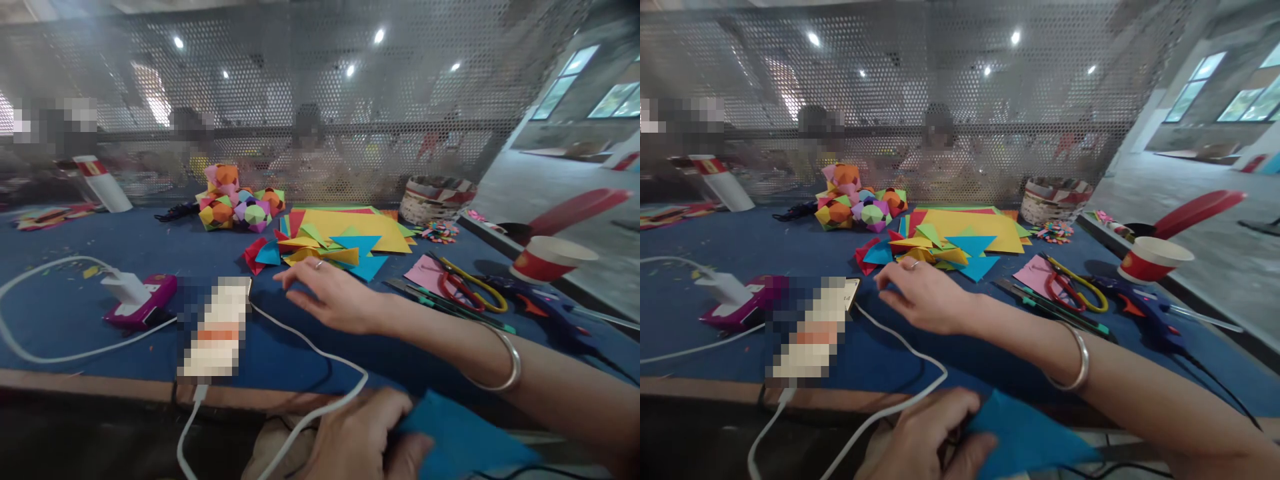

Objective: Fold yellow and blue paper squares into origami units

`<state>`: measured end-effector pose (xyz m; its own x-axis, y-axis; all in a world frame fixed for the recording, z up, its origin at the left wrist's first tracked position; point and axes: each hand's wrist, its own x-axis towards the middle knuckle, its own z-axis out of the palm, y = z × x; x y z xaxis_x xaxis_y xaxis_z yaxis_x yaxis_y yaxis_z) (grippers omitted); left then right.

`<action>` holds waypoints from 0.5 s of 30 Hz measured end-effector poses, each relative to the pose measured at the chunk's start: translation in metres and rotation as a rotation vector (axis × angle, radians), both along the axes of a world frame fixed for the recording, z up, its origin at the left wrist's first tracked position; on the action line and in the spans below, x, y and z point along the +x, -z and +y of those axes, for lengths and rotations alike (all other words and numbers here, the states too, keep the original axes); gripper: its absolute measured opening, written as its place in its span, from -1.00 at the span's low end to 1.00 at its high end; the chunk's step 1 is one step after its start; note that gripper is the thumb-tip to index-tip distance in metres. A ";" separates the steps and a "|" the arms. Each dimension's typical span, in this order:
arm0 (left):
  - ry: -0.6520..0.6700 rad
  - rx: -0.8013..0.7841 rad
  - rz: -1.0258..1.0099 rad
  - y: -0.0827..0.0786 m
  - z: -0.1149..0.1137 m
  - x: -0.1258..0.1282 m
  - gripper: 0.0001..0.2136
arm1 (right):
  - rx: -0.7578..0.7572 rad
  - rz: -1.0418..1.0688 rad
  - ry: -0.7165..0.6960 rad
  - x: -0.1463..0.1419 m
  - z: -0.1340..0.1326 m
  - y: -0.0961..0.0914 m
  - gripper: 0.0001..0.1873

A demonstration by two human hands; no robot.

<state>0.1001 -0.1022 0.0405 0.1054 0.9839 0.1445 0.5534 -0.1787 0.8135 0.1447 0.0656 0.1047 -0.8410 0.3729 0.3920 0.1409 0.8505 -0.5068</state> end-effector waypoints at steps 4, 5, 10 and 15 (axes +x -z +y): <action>-0.113 0.050 0.054 -0.001 0.039 -0.004 -0.79 | -0.105 0.099 0.150 0.038 0.012 -0.005 -0.76; -0.147 0.058 0.061 -0.001 0.046 -0.008 -0.76 | -0.143 0.117 0.182 0.048 0.012 -0.005 -0.70; -0.315 0.112 0.094 0.002 0.057 -0.032 -0.60 | -0.404 0.012 0.122 0.083 -0.001 -0.004 -0.59; -0.341 0.204 0.170 0.000 0.057 -0.043 -0.60 | -0.329 -0.092 0.101 0.083 -0.007 0.012 -0.75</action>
